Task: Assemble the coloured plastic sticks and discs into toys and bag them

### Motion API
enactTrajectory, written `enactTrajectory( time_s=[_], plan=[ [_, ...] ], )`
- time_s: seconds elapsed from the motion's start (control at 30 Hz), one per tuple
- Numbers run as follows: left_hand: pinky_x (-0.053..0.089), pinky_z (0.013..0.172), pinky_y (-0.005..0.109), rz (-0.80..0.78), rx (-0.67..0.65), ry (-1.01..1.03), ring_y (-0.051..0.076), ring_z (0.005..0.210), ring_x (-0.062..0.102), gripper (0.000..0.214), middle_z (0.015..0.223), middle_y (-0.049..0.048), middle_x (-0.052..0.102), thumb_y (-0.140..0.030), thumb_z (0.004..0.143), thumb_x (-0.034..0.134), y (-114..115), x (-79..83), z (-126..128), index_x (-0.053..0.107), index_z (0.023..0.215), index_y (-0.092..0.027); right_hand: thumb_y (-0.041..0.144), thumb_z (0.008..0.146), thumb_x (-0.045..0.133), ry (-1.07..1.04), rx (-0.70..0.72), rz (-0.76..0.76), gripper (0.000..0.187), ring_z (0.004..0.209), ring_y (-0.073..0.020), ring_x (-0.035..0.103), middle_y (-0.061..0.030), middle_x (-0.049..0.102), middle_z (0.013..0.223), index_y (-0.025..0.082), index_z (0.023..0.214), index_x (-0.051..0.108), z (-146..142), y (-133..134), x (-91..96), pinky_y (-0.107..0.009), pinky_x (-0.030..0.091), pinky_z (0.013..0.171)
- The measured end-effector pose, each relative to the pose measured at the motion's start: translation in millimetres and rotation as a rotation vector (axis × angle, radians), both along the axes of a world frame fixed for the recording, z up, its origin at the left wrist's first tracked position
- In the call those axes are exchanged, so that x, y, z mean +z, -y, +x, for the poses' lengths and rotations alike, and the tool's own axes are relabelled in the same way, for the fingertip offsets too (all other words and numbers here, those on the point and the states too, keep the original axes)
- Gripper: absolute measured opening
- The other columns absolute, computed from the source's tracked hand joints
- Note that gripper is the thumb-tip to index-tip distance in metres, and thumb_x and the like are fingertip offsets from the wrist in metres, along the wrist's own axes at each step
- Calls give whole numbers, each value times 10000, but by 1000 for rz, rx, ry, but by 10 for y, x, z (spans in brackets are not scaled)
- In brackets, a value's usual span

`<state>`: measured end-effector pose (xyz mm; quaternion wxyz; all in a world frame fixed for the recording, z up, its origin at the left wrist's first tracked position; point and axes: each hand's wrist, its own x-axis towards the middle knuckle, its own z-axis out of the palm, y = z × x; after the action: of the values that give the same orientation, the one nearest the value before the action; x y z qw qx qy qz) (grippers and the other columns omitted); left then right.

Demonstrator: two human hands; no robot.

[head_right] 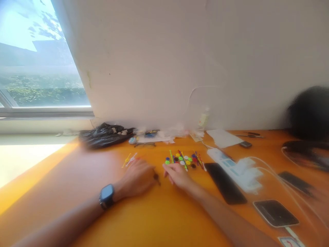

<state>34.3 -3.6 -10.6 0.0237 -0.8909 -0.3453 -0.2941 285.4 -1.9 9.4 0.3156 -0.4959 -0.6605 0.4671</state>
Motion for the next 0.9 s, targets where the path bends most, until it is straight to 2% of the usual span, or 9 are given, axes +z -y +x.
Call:
enactTrajectory(
  time_s=[0.1,0.2,0.33,0.57,0.67,0.77,0.83,0.9],
  plan=[
    [474,930,464,8,-21,-20,295,1048,634,279,1067,90,734,-468,1000,629,-30,-20,6,729,1205,-308,680,977,475,12,16,19,545,442,-127,397,66,441,448,191,803,643,-7,4,2,-280,324,557],
    [464,926,447,26,-17,-34,279,1051,626,204,1050,78,736,-416,1023,609,-55,-38,13,753,1105,-298,664,987,458,18,19,30,536,454,-128,406,66,447,461,185,833,642,-11,15,9,-279,324,560],
    [433,903,433,58,55,-5,262,1028,620,171,989,66,736,-360,1017,632,-88,-75,14,739,945,-248,658,981,475,15,2,34,503,470,-132,425,74,454,480,186,894,626,-9,16,10,-275,321,560],
    [412,869,430,69,117,11,244,949,626,148,893,37,736,-321,1002,655,-120,-104,6,699,886,-239,659,970,508,9,-25,54,516,490,-138,431,79,475,502,173,1080,642,4,5,17,-274,321,568],
    [423,909,444,62,141,58,260,999,624,94,970,43,748,-337,989,674,-78,-49,6,704,981,-249,648,967,516,4,-29,49,565,505,-146,457,76,490,510,152,1204,646,8,5,22,-280,347,590],
    [428,970,463,47,146,103,274,1084,606,175,1114,52,743,-357,1007,649,-22,31,3,679,1149,-258,628,964,525,-10,-20,32,617,509,-145,466,75,496,503,124,1304,629,-1,9,41,-275,352,592],
    [437,971,464,49,150,108,282,1111,596,188,1142,60,736,-345,1035,600,2,73,-3,664,1186,-254,612,964,530,-29,-23,-5,626,475,-133,426,76,508,497,120,1342,614,-5,18,67,-264,324,551],
    [446,951,461,52,157,109,291,1117,590,189,1139,69,731,-336,1055,557,14,101,-12,660,1187,-248,607,967,527,-56,-44,-77,585,417,-111,342,76,514,488,138,1300,638,0,33,102,-253,256,485]
  ],
)
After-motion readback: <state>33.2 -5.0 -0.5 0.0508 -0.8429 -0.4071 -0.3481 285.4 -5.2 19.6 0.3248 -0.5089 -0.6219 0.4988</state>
